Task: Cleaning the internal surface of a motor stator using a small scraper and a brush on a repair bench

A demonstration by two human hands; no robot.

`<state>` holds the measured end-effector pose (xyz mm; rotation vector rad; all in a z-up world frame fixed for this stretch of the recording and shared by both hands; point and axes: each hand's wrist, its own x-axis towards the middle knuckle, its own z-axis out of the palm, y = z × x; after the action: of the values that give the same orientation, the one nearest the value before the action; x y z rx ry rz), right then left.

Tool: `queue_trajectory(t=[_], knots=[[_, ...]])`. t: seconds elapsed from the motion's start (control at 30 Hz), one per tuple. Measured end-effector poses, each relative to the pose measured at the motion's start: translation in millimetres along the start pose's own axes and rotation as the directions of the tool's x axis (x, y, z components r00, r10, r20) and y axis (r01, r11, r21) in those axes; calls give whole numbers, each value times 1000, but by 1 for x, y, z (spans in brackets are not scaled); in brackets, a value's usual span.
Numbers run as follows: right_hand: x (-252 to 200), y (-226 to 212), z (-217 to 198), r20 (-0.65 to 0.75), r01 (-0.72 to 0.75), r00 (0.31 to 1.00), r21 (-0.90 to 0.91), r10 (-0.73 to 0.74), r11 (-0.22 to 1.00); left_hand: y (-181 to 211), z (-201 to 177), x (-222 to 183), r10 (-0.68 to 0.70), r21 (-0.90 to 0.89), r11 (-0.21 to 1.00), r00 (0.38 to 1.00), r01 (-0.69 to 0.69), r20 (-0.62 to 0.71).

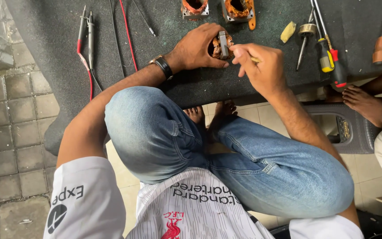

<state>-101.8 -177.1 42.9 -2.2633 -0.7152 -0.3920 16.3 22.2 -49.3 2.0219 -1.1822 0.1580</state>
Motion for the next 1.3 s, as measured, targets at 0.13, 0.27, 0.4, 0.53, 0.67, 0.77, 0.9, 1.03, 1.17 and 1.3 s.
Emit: queue_trajectory(t=[0.13,0.27,0.4,0.53,0.67,0.77,0.9,1.03,1.17,1.3], knots=[[-7,0,5,41,27,999,-46,-25,999,6,-4,0,-27,-26,999,1000,27,11],[-9,5,12,-11,61,998,-49,-62,997,7,-4,-3,3,-34,999,1000,-2,10],[-12,3,9,-16,38,999,-47,-38,998,8,-5,-2,-27,-43,999,999,28,34],[-10,-1,2,-3,-24,1000,57,24,998,3,-5,-2,15,-32,999,1000,-15,22],[-11,-2,-1,12,-103,995,35,103,994,6,-8,-4,31,-55,998,999,-28,42],[-9,-3,-5,57,-118,992,35,116,992,7,-13,-3,59,-76,996,997,-55,56],[-14,1,-7,151,-160,977,49,151,986,12,-15,-6,116,-122,986,992,-110,44],[-14,6,-7,213,-192,961,61,175,980,19,-25,-6,146,-99,984,988,-150,-43],[-11,4,-5,257,-266,926,-70,275,961,22,-28,-7,97,-193,976,995,-96,-4],[-13,5,-5,230,-291,919,-157,322,944,27,-30,-6,161,-222,964,986,-149,38]])
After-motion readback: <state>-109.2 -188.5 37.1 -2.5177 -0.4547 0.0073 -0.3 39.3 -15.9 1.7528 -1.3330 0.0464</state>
